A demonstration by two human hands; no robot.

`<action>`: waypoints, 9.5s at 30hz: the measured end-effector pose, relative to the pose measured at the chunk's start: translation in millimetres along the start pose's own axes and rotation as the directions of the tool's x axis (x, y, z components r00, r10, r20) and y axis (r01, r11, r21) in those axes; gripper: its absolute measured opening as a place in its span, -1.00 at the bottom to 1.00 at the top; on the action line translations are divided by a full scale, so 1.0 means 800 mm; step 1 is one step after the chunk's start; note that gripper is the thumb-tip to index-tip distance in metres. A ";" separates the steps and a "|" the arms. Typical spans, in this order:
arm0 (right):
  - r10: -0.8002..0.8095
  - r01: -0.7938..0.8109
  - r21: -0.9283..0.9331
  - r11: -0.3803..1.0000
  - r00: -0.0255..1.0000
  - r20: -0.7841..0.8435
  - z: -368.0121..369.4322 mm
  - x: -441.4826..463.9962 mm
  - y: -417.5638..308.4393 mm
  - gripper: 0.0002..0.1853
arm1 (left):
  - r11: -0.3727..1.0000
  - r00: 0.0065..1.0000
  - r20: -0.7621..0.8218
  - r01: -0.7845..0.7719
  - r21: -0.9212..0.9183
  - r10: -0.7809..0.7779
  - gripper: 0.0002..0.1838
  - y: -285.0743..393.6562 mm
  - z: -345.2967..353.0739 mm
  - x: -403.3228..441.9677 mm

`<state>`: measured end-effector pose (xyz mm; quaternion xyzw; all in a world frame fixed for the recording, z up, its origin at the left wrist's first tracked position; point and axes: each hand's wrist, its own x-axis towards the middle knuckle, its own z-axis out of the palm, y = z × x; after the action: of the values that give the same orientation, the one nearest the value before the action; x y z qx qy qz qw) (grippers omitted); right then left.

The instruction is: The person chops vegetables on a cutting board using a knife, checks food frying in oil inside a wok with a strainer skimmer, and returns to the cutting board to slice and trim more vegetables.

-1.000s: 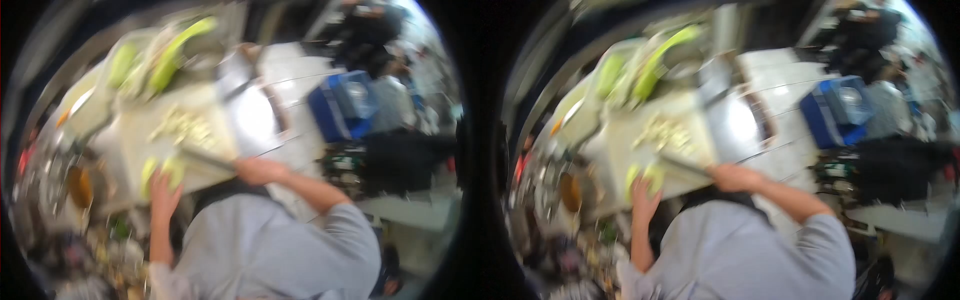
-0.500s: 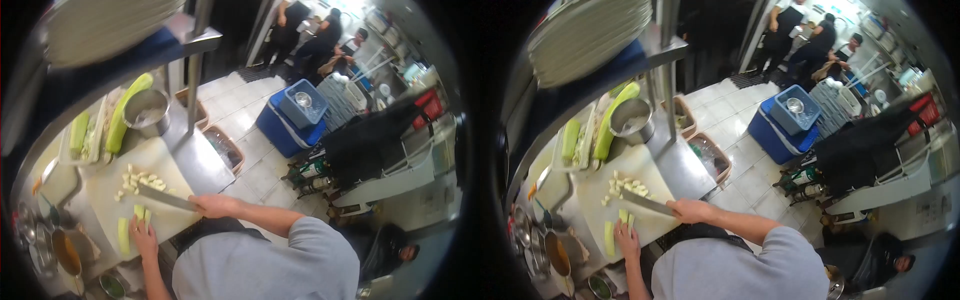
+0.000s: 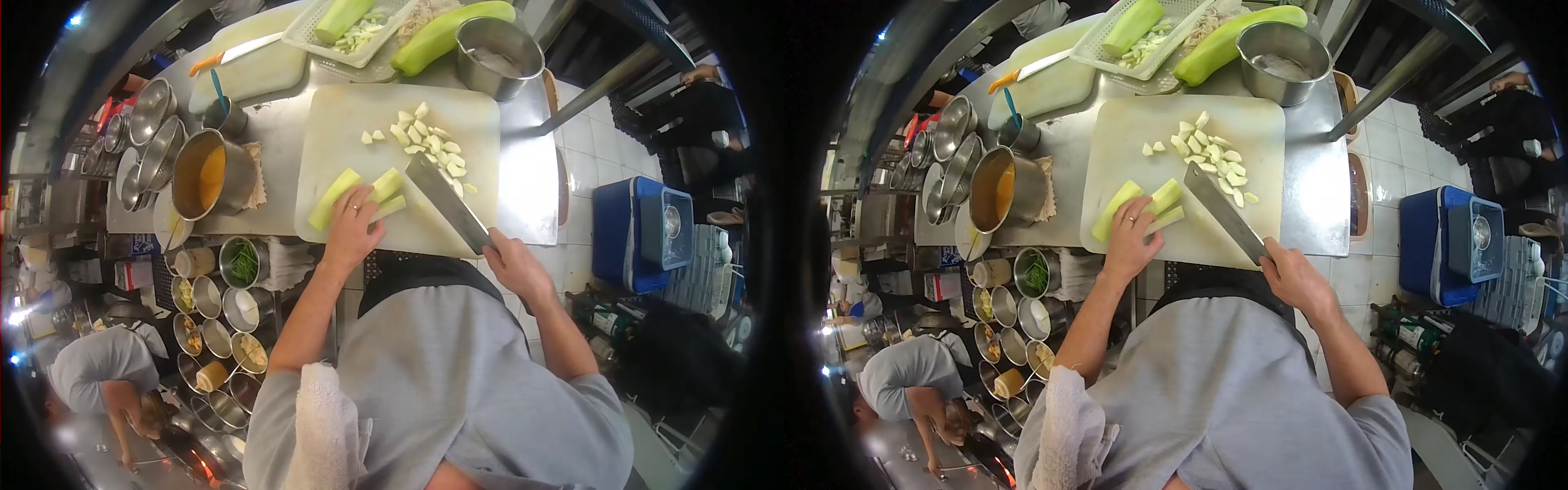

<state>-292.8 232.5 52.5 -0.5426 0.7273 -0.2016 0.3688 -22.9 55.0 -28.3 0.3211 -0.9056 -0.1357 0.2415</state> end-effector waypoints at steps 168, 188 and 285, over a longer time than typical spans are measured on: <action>-0.068 0.078 -0.186 0.979 0.996 0.058 0.024 0.012 -0.029 -0.84 | 0.928 0.941 0.199 0.312 -0.205 -0.273 -0.87 0.047 0.024 0.076; -0.123 0.128 -0.176 0.976 0.992 0.037 0.005 0.020 -0.045 -0.85 | 0.929 0.957 0.103 0.288 -0.231 -0.271 -0.82 0.042 0.029 0.061; -0.165 0.179 -0.188 0.966 0.982 0.092 0.045 0.044 -0.031 -0.88 | 0.967 0.910 0.361 0.245 -0.069 -0.205 -0.66 0.018 -0.009 0.072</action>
<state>-254.4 195.2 35.4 -0.6445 0.6792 -0.1397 0.3221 -65.8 28.2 3.6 0.3799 -0.8819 -0.2686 0.0763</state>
